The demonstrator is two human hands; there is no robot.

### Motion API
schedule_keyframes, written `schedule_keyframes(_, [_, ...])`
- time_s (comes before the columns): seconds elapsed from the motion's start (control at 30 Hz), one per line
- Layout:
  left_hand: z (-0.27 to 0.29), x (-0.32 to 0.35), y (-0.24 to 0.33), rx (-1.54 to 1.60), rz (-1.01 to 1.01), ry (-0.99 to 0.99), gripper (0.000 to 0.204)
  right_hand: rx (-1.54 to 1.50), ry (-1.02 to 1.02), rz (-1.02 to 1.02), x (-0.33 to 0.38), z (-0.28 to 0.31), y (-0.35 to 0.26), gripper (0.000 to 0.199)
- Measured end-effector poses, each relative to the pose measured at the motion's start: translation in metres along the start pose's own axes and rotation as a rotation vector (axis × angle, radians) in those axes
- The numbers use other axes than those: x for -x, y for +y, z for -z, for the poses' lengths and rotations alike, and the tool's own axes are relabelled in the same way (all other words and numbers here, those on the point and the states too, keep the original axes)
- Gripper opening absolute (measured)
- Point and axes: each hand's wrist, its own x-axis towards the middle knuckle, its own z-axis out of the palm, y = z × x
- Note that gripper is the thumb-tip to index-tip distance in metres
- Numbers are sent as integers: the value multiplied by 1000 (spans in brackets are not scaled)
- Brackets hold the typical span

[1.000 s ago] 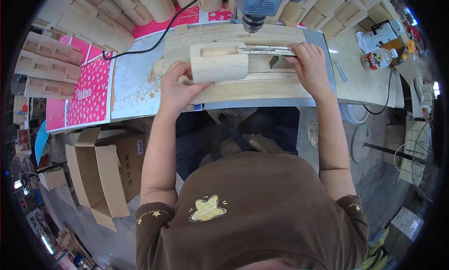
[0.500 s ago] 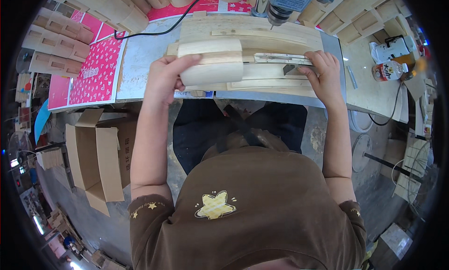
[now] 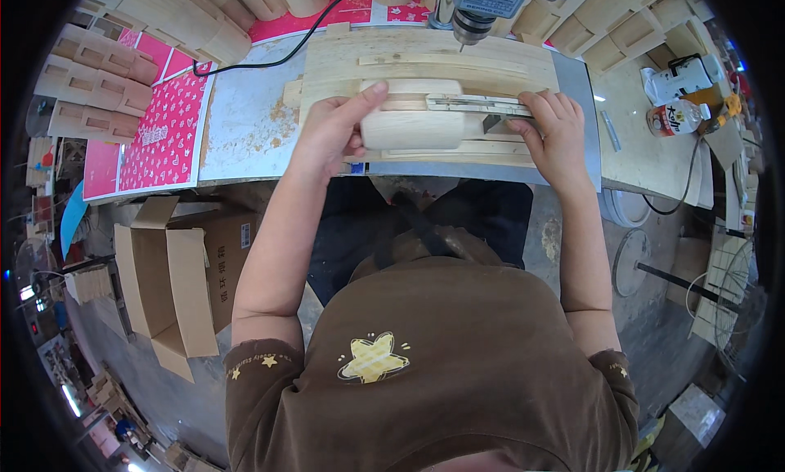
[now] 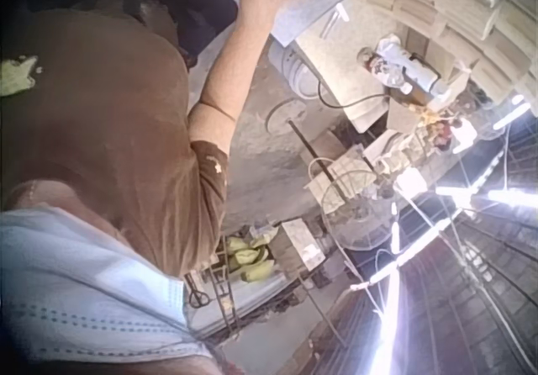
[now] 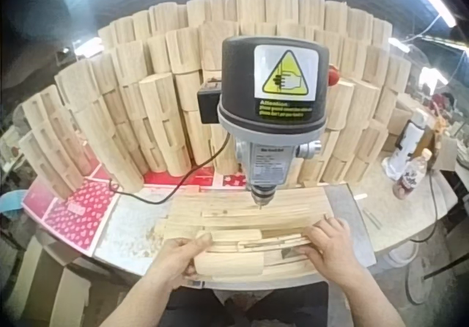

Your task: Operating a machinery tool to cut, drill, or shape cylindrical wooden blocks in a manufacturing facility.

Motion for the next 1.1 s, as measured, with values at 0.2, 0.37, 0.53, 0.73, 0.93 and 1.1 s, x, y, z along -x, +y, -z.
schedule_keyframes(0.2, [-28, -5, -28, 144, -146, -93, 41, -8, 7, 2, -4, -4, 2, 35])
schedule_keyframes(0.37, [-32, -5, -61, -682, -952, 107, 53, 47, 89, -100, 2, -9, 7, 50])
schedule_keyframes(0.53, [-39, -25, -68, -918, -987, 323, 78, 75, 75, -151, -14, -23, 14, 58])
schedule_keyframes(0.73, [-15, -47, -63, -1000, -952, 503, 74, 75, 64, -125, -39, -48, 8, 59])
schedule_keyframes(0.93, [-15, -53, -63, -948, -982, 431, 70, -489, 119, -175, -25, -30, 37, 47])
schedule_keyframes(1.1, [-18, -56, -67, -844, -1034, 409, 67, -368, 511, -168, -84, 53, 85, 36])
